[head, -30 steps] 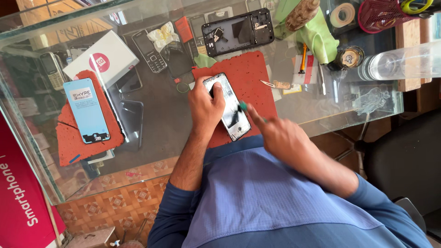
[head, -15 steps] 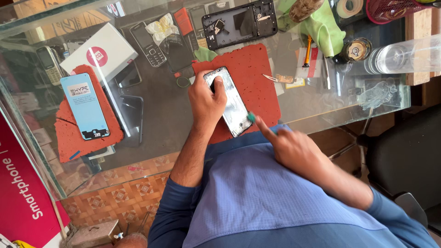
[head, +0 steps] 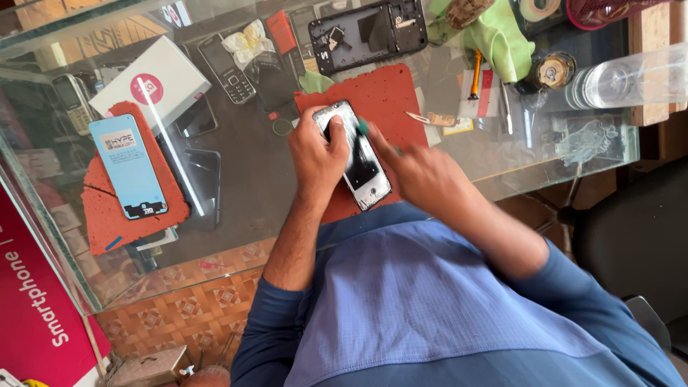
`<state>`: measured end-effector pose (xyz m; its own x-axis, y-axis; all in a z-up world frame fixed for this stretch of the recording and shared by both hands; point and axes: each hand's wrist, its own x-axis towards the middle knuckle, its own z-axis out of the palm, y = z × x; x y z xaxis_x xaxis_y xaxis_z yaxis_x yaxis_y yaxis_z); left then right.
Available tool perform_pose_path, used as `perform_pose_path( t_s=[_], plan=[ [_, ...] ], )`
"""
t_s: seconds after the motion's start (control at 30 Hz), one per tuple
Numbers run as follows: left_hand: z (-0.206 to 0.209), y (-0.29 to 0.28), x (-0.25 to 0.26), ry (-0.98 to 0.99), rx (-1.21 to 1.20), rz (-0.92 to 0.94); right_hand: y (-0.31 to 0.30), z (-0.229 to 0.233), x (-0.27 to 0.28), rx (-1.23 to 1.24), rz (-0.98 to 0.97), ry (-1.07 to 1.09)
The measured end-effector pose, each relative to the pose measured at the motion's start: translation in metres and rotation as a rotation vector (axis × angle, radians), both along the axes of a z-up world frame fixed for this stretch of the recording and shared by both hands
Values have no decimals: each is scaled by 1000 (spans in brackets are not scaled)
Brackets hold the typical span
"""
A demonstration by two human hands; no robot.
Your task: The person repairs a mobile phone on a glass-topped table by applying glue from a tube to the edges of the phone frame, scraping the bezel with a pointed tool, and cleaning the internal components with a brush.
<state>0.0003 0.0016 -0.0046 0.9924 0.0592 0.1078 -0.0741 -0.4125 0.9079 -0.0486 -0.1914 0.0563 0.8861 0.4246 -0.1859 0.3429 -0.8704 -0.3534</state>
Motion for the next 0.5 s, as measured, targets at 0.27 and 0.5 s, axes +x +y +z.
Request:
perform_pose_path(
  t_s=[0.27,0.5],
  plan=[
    [0,-1,2,41,-13,-17,-38,48,-57,169,-149,195],
    [2,-1,1,46,-38,-8,15,-2,20,271,-181,2]
  ],
)
